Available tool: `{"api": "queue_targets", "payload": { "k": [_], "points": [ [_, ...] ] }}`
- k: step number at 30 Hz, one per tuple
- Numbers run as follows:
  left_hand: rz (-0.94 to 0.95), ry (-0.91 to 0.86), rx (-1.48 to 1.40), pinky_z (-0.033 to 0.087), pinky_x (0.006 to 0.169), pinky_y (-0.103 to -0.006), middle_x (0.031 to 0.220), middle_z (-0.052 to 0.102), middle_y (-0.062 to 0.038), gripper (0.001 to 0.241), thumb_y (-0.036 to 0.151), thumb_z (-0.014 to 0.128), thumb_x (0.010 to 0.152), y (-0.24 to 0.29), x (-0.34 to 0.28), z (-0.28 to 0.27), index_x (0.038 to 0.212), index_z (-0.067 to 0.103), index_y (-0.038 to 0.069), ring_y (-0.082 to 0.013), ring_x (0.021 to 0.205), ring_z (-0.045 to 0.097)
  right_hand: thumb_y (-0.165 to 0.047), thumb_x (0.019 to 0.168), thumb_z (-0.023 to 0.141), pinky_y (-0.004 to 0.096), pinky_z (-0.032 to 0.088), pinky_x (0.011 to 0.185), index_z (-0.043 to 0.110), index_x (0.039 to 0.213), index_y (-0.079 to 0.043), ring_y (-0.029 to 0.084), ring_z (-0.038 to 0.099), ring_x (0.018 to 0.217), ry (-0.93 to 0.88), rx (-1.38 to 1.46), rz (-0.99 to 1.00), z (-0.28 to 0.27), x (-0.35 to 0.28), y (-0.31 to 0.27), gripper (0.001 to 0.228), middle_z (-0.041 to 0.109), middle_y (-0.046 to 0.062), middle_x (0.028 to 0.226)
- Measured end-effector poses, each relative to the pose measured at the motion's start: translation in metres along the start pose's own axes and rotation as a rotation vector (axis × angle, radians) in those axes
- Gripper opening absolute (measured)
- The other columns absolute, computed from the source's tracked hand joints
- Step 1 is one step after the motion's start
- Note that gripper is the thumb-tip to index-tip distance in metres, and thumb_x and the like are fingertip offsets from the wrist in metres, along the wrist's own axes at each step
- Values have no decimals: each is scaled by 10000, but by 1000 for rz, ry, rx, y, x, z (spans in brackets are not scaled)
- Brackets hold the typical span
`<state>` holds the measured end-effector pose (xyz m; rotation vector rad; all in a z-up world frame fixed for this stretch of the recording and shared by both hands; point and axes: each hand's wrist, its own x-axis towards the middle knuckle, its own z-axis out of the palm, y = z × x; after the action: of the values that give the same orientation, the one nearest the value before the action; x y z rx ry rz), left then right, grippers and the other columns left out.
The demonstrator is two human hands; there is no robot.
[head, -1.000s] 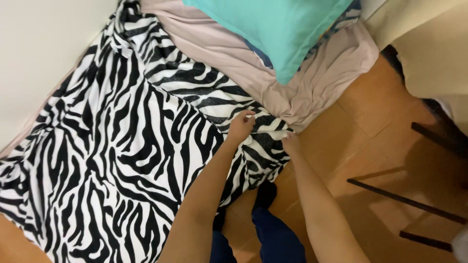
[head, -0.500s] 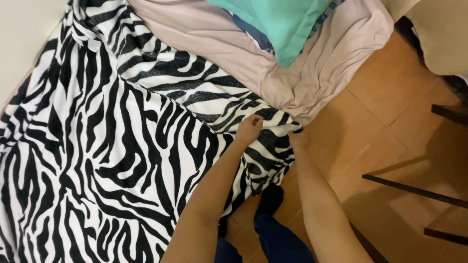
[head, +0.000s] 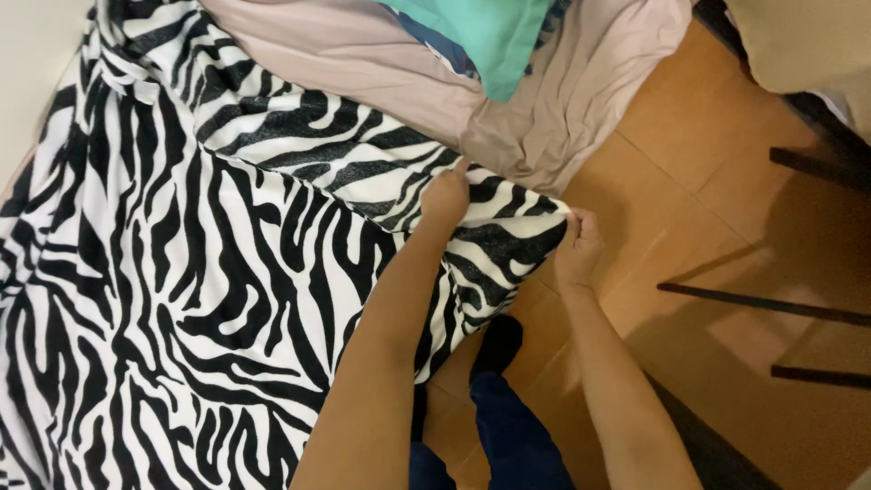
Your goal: The person folds a zebra-print blanket and several sheets on a bed. They then remove a pillow from a gray pillowcase, fold the case, and place it on the bed.
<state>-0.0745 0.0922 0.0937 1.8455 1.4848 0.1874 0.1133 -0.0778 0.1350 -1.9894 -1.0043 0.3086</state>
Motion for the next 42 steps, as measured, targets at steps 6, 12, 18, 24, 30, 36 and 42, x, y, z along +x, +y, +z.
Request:
{"api": "queue_targets", "payload": {
  "k": [6, 12, 18, 24, 30, 36, 42],
  "points": [
    [36, -119, 303, 582, 837, -499, 1103, 722, -208, 231, 159, 526, 974, -43, 55, 28, 1055, 731, 86, -383, 1007, 716, -16, 1051, 611, 427, 547, 860, 681, 1112, -11, 384, 681, 966, -142, -149, -290, -51, 32, -34, 93, 696, 209, 1060],
    [249, 38, 358, 587, 818, -494, 1025, 717, -266, 169, 99, 574, 931, -11, 74, -68, 957, 718, 14, -419, 951, 719, -221, 1049, 623, 476, 532, 797, 733, 1136, -106, 382, 688, 974, -290, -501, -220, -65, 47, -54, 181, 738, 134, 1103],
    [76, -15, 248, 577, 842, -481, 1028, 707, -268, 192, 113, 620, 824, 4, 8, -137, 926, 735, -1, -418, 980, 702, -454, 887, 736, 462, 520, 817, 714, 1149, -112, 353, 653, 1026, -509, -527, -298, -49, -2, -95, 432, 698, 119, 1099],
    [84, -20, 25, 536, 929, -474, 1084, 731, -221, 426, 85, 563, 795, -81, -55, -115, 1153, 785, 152, -429, 1023, 673, -144, 860, 743, 459, 528, 864, 687, 1168, -97, 372, 635, 1050, -556, -461, -270, -42, -86, -67, 317, 656, 129, 1112],
    [-80, -32, -299, 529, 967, -423, 1187, 708, -235, 594, 95, 517, 771, -141, -145, -116, 1341, 668, 163, -401, 1059, 686, -67, 929, 685, 477, 518, 888, 665, 1166, -61, 408, 608, 1033, -683, -474, -89, -30, -179, -74, 238, 623, 187, 1118],
    [-214, -15, -184, 421, 1061, -418, 1421, 536, -255, 702, 156, 582, 830, -229, -232, -78, 1506, 424, 55, -413, 1294, 512, -105, 888, 714, 469, 512, 951, 649, 1192, -44, 422, 563, 1112, -870, -226, 54, 9, -324, -19, 317, 535, 217, 1245],
    [-347, 88, -26, 423, 997, -473, 1446, 512, -288, 701, 118, 577, 818, -267, -321, -42, 1489, 403, 11, -447, 1309, 496, -141, 901, 729, 425, 517, 938, 661, 1173, -81, 334, 612, 1065, -1027, -201, 182, 10, -407, -49, 287, 602, 155, 1174]
  ]
}}
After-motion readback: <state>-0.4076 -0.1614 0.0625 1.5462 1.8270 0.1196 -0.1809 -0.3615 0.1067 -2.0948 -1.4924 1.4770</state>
